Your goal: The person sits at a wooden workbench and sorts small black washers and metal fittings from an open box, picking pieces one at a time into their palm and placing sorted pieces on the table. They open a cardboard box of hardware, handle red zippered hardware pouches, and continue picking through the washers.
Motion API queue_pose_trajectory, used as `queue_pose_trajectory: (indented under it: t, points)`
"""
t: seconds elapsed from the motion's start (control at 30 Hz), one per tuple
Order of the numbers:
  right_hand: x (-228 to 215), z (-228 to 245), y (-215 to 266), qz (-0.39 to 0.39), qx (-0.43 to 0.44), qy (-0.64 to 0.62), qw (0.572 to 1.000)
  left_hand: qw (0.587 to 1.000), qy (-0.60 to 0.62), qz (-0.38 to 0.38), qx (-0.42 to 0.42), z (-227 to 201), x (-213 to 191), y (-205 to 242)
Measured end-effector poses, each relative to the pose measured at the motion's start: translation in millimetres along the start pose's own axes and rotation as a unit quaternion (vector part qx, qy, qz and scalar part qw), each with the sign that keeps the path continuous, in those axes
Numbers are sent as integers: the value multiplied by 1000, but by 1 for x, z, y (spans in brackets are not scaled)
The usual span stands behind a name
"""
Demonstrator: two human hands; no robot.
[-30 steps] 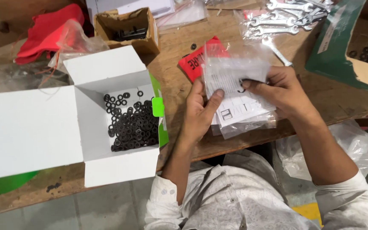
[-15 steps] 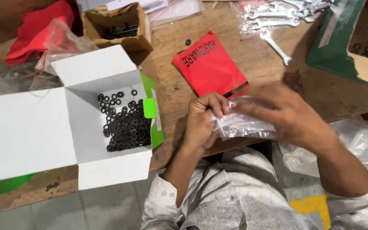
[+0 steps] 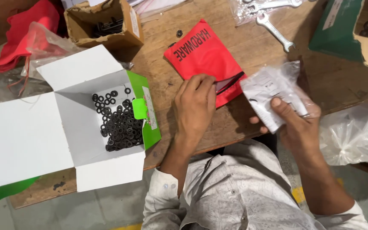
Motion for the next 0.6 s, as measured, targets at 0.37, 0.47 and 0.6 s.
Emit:
queue_pose_trajectory:
  t: [0.37,0.47,0.6]
  points:
    - [46,-22,1,18,-63,-14,998,992,107,-57,-37,-23,-8,-14]
    - [37,-42,-4,23,-51,-15,998,984,150,-42,-90,-29,-18,-25]
    - [32,-29,-15,75,-85,89,990,986,146,-26,-70,-33,-15,-29]
Point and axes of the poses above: each hand's wrist, its own y-axis away from the middle knuckle, its own x-axis out of the palm, z = x × y, the point moved 4 cm from there along -y, towards the middle knuckle, and after that the axes turned 1 degree about z, right-handed, at the moved point
